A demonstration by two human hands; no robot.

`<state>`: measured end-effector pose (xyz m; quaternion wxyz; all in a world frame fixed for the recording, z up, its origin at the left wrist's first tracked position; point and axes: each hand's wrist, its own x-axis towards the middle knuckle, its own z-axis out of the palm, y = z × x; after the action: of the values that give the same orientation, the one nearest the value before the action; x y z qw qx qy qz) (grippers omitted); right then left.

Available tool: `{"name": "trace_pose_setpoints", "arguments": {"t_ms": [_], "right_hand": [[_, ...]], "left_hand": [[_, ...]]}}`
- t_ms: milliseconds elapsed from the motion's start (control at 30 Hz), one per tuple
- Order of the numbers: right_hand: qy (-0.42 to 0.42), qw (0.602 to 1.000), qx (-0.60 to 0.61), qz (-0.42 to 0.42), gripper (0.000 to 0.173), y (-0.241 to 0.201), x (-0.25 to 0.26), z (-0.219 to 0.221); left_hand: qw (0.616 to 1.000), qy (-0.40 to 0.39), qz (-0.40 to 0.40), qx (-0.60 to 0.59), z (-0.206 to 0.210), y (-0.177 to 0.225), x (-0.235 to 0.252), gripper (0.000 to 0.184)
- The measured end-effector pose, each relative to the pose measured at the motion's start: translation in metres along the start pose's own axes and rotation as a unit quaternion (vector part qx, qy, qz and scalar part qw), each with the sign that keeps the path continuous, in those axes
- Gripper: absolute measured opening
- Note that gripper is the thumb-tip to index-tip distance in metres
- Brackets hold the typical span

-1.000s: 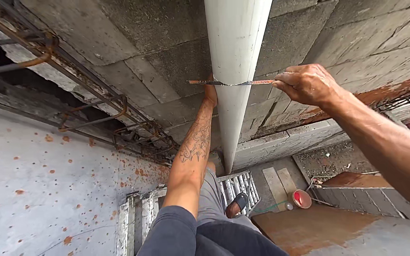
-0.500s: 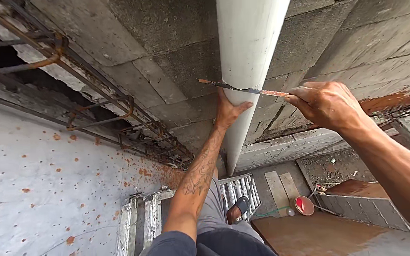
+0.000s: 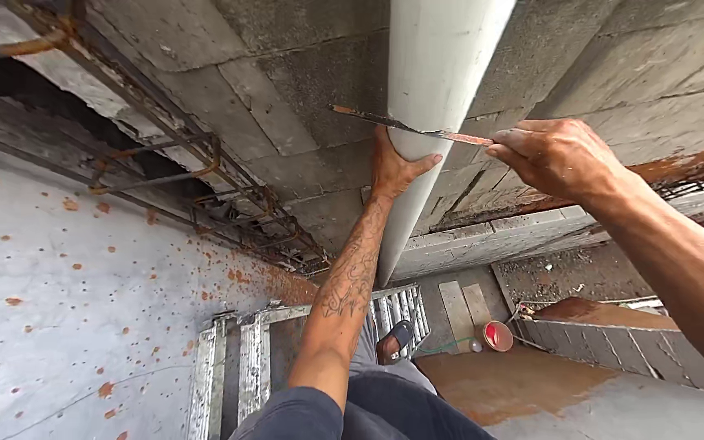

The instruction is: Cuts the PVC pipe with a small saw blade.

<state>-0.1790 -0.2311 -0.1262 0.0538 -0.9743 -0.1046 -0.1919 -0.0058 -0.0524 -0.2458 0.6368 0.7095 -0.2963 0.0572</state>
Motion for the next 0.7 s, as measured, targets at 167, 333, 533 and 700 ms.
{"name": "trace_pose_setpoints", "arguments": {"t_ms": [167, 333, 533, 700], "right_hand": [[0.015, 0.999, -0.025, 0.018, 0.043, -0.01, 0.013, -0.008], [-0.022, 0.999, -0.044, 0.011, 0.043, -0.007, 0.006, -0.009], [-0.03, 0.998, -0.043, 0.023, 0.041, -0.01, -0.003, -0.014], [-0.046, 0.994, -0.069, 0.072, 0.039, -0.031, -0.003, -0.022]], "left_hand": [[1.0, -0.004, -0.006, 0.008, 0.001, 0.001, 0.004, 0.118], [1.0, 0.015, 0.023, 0.003, 0.005, -0.005, 0.003, 0.119], [0.998, 0.02, 0.033, 0.042, 0.005, -0.002, 0.002, 0.12], [0.997, 0.041, 0.057, 0.014, 0.011, -0.006, 0.0, 0.121]]}}
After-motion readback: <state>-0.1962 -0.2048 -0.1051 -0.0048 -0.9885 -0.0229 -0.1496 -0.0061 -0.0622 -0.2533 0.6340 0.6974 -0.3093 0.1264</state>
